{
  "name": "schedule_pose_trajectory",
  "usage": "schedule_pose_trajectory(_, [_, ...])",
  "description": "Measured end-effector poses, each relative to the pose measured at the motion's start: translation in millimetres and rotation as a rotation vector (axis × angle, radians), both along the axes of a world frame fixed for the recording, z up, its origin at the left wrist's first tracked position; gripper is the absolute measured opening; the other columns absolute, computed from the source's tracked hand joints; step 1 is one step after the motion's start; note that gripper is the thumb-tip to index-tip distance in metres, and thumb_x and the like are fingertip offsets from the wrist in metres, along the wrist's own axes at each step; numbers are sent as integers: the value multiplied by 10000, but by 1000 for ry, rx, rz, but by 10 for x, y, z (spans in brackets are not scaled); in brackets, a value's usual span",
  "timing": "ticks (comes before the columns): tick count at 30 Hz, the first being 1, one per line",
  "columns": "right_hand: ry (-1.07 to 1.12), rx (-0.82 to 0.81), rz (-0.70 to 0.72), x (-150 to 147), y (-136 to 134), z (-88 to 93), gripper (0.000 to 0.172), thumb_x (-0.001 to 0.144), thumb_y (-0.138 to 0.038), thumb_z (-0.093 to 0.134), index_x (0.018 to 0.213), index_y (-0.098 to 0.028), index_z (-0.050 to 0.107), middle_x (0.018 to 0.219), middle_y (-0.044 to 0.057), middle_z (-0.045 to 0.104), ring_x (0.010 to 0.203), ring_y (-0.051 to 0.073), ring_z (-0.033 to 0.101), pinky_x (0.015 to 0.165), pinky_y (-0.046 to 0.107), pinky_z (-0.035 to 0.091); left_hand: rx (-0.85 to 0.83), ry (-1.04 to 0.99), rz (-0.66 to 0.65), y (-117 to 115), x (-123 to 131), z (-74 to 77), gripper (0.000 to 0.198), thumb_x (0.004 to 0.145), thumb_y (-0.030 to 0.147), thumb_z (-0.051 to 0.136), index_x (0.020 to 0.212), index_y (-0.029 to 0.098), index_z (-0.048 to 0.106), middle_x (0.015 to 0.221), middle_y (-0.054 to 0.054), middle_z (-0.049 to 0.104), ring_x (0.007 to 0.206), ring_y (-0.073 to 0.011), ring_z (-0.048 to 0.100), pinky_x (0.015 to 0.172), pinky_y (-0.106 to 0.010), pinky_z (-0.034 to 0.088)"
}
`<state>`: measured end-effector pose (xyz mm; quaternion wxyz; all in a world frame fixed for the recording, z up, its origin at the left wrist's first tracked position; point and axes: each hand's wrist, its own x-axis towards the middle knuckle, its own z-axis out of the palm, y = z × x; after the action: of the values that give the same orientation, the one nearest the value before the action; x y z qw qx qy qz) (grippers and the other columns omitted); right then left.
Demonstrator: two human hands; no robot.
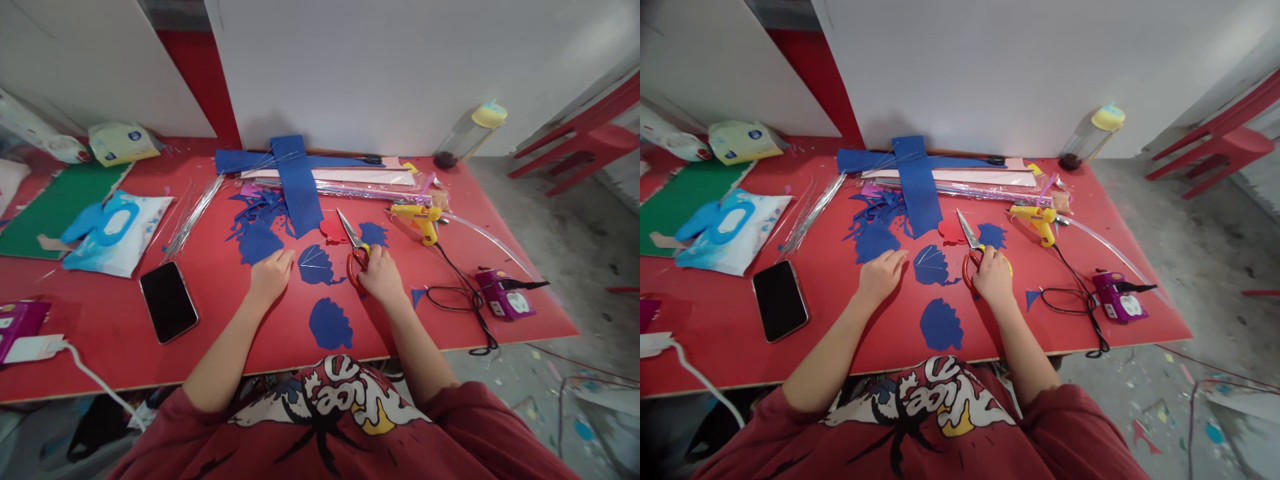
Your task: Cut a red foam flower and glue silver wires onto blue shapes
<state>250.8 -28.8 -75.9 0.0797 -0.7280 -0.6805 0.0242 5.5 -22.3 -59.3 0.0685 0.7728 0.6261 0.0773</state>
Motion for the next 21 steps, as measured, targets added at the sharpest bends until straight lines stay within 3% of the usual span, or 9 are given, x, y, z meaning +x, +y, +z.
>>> schedule_pose_trajectory(6, [237,-58,-188,9,97,57,279,621,-86,503,886,-160,455,675,65,538,594,200,486,533,290,304,-1,-122,59,16,-13,-14,329,910,250,342,1090,199,612,1073,-77,657,911,-197,631,700,-270,462])
schedule_pose_trajectory(10, [789,-80,-216,106,95,123,179,629,-235,583,760,-196,467,582,-33,423,533,131,404,501,257,291,-29,-416,76,50,-33,16,275,879,236,400,972,186,654,1020,-63,680,946,-183,615,803,-274,462])
schedule_pose_trajectory(13, [1252,-300,-82,124,49,219,271,633,-350,610,826,-194,501,582,-60,394,477,90,361,443,231,288,-236,-789,119,69,-42,64,236,842,262,454,884,165,665,712,-28,654,681,-132,603,628,-234,468])
schedule_pose_trajectory(16, [1525,-505,75,107,-23,283,363,611,-351,687,866,-197,479,695,-44,456,480,60,384,415,210,296,-556,-1206,198,71,-42,113,211,817,240,484,901,125,639,509,48,460,380,-39,371,384,-168,276])
schedule_pose_trajectory(18, [1541,-567,159,108,-84,282,359,639,-344,708,829,-200,439,713,-47,465,476,48,400,417,202,313,-698,-1407,230,68,-41,140,170,793,205,522,891,110,623,513,63,435,336,-2,266,354,-154,171])
schedule_pose_trajectory(21, [1422,-633,266,144,-184,253,345,716,-396,670,794,-198,398,628,-68,437,451,46,403,420,197,321,-780,-1545,252,66,-39,170,130,769,161,556,869,102,613,540,43,495,321,11,290,342,-147,147])
